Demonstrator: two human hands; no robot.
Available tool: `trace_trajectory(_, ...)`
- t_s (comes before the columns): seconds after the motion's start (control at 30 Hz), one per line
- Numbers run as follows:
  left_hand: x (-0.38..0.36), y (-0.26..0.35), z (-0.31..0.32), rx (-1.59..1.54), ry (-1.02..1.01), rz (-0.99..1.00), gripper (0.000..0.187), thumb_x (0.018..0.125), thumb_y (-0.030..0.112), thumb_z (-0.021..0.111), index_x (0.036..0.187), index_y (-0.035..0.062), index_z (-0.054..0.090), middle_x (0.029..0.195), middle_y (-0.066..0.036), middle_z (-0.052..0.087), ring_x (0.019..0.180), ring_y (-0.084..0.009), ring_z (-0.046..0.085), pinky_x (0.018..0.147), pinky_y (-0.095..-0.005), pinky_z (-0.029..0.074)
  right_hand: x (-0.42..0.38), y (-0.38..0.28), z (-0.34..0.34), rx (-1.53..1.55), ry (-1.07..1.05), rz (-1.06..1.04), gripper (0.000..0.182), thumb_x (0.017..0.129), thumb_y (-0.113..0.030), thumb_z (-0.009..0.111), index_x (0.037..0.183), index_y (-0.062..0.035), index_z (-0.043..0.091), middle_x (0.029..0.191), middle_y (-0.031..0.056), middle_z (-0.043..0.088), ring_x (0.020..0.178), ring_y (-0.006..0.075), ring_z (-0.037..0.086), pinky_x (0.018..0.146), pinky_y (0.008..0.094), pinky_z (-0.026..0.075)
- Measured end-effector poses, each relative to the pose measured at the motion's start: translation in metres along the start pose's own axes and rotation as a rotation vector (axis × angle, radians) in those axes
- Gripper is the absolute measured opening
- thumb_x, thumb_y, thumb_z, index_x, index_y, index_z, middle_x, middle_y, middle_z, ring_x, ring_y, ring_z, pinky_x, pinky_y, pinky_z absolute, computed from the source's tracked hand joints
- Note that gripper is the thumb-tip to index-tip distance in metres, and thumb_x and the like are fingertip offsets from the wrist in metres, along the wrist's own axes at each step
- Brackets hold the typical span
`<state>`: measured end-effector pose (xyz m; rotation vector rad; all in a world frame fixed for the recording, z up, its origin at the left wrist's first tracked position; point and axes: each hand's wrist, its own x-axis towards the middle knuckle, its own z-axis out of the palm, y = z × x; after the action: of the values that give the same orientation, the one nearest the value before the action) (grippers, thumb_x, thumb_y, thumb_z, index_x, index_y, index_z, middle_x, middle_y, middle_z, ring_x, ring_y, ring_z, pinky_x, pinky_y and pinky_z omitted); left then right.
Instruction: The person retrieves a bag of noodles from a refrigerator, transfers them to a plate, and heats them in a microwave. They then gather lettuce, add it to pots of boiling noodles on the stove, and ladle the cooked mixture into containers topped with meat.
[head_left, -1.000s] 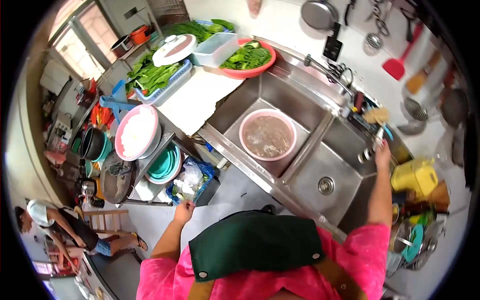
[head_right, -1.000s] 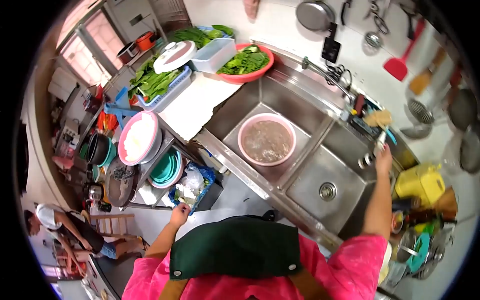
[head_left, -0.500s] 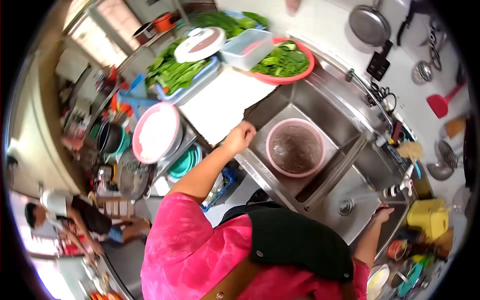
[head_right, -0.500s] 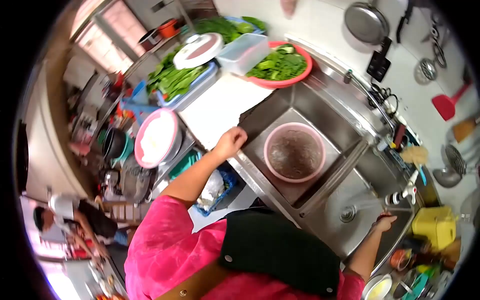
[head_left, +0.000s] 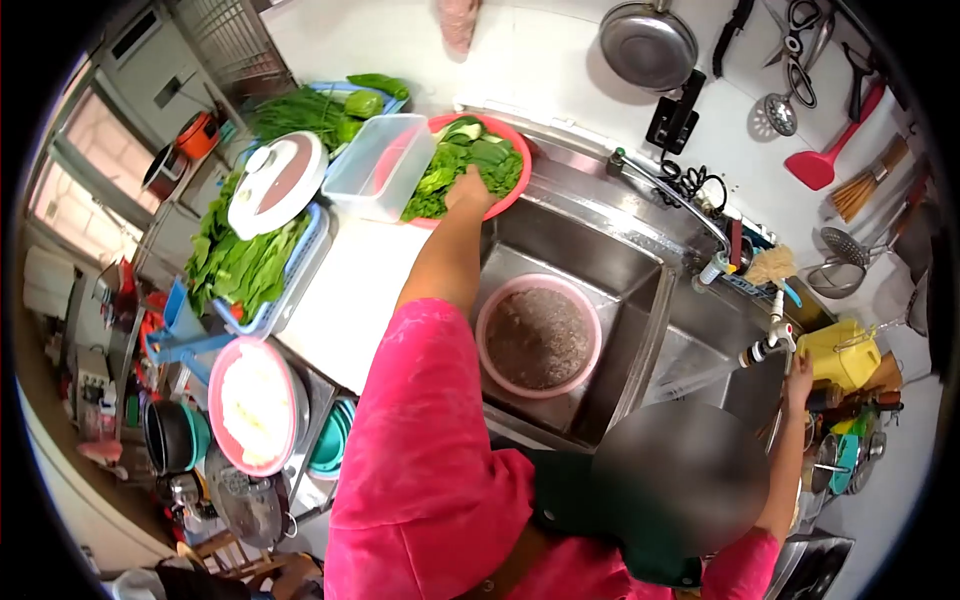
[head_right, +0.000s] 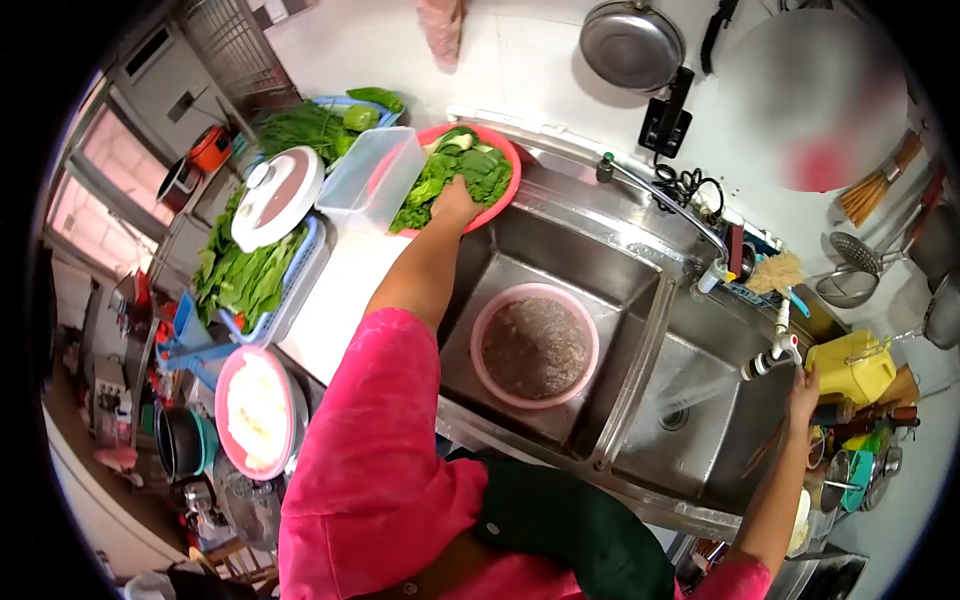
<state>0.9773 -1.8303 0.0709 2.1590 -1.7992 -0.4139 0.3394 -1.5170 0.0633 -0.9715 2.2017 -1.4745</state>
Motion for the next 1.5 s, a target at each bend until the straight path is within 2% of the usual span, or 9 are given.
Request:
trace_trajectory(0.33, 0.008, -0.012, -0.036, -0.089, 0.075, -0.005, 0.025, 0.073, 0.022, 0.051, 0.096, 0.0126, 0.055, 0.096, -0.012, 0.058, 0.088, -0.0292, 0.056, 0.075, -0.0386, 0.044, -0.006, -0.027, 0.046, -0.213, -0.131, 0.051, 0.008, 0.078, -0.012, 0.056, 0.084, -0.0063, 0.055, 0.062, -0.003, 0.05, 0.047, 0.006, 0.043, 0.04, 0.0208, 0.033)
trace_trajectory(0.6, 0.016, -0.021, -0.028, 0.303, 0.423, 0.28, 0.011, 0.073, 0.012, 0.052, 0.081, 0.0078, 0.058, 0.082, -0.013, 0.057, 0.086, -0.0296, 0.055, 0.073, -0.038, 0.044, -0.045, -0.017, 0.054, 0.109, -0.015, 0.056, 0.041, 0.078, -0.007, 0.057, 0.117, -0.0029, 0.044, 0.087, 0.0008, 0.056, 0.055, 0.0072, 0.046, 0.042, 0.0193, 0.034)
trace_trajectory(0.67, 0.028, -0.022, -0.019, 0.472, 0.055, 0.708, 0.012, 0.076, 0.011, 0.05, 0.081, 0.007, 0.06, 0.087, -0.015, 0.058, 0.085, -0.0288, 0.056, 0.073, -0.0379, 0.045, -0.063, -0.02, 0.063, -0.017, -0.022, -0.016, 0.049, 0.08, -0.004, 0.054, 0.125, -0.0015, 0.035, 0.106, 0.0065, 0.052, 0.079, 0.0123, 0.054, 0.057, 0.0209, 0.043)
trace_trajectory(0.73, 0.063, -0.039, 0.036, 0.05, -0.247, 0.648, 0.027, 0.079, 0.02, 0.044, 0.094, 0.0062, 0.061, 0.101, -0.019, 0.056, 0.087, -0.0305, 0.057, 0.074, -0.0401, 0.045, -0.067, 0.016, 0.059, 0.134, -0.109, -0.085, 0.044, 0.08, 0.0, 0.051, 0.121, 0.0036, 0.036, 0.122, 0.0156, 0.042, 0.115, 0.022, 0.04, 0.095, 0.0311, 0.032)
trace_trajectory(0.77, 0.029, -0.023, 0.007, -0.175, -0.327, 0.393, 0.03, 0.08, 0.022, 0.043, 0.101, 0.0068, 0.06, 0.104, -0.018, 0.056, 0.092, -0.0302, 0.056, 0.079, -0.0401, 0.043, -0.085, 0.012, 0.064, -0.102, -0.043, -0.126, 0.042, 0.08, 0.0, 0.052, 0.12, 0.0039, 0.038, 0.122, 0.0162, 0.042, 0.113, 0.0229, 0.042, 0.094, 0.0308, 0.034)
trace_trajectory(0.8, 0.032, -0.032, 0.005, 0.008, -0.257, 0.692, 0.031, 0.081, 0.022, 0.043, 0.104, 0.0081, 0.058, 0.106, -0.017, 0.055, 0.094, -0.0283, 0.055, 0.081, -0.0398, 0.042, -0.091, 0.032, 0.063, 0.001, -0.042, -0.127, 0.041, 0.08, 0.0, 0.052, 0.119, 0.0037, 0.038, 0.123, 0.0147, 0.042, 0.113, 0.0236, 0.042, 0.095, 0.0311, 0.034)
trace_trajectory(0.97, 0.042, -0.013, 0.023, 0.154, -0.307, 0.267, 0.026, 0.074, 0.021, 0.052, 0.094, 0.0084, 0.063, 0.099, -0.014, 0.059, 0.091, -0.0262, 0.057, 0.078, -0.0386, 0.044, -0.153, 0.064, 0.027, -0.452, -0.177, -0.071, 0.032, 0.081, -0.003, 0.053, 0.111, 0.004, 0.046, 0.112, 0.0121, 0.05, 0.098, 0.0193, 0.049, 0.088, 0.0286, 0.038)
trace_trajectory(1.33, 0.054, -0.04, -0.035, 0.282, -0.059, 0.562, 0.019, 0.065, 0.015, 0.053, 0.072, 0.0015, 0.064, 0.081, -0.021, 0.059, 0.077, -0.0332, 0.058, 0.071, -0.0391, 0.046, -0.178, -0.058, 0.049, -0.153, -0.107, -0.296, 0.025, 0.082, -0.004, 0.052, 0.105, 0.0035, 0.05, 0.108, 0.01, 0.052, 0.099, 0.0177, 0.049, 0.087, 0.0265, 0.035)
trace_trajectory(1.5, 0.064, -0.033, -0.087, -0.159, -0.008, 0.214, 0.03, 0.066, 0.016, 0.052, 0.089, -0.0014, 0.06, 0.094, -0.023, 0.057, 0.092, -0.033, 0.055, 0.08, -0.0363, 0.043, -0.187, -0.103, 0.102, -0.022, -0.243, -0.362, 0.024, 0.078, 0.003, 0.052, 0.101, -0.0021, 0.054, 0.102, 0.0043, 0.049, 0.078, 0.0075, 0.048, 0.064, 0.0173, 0.038)
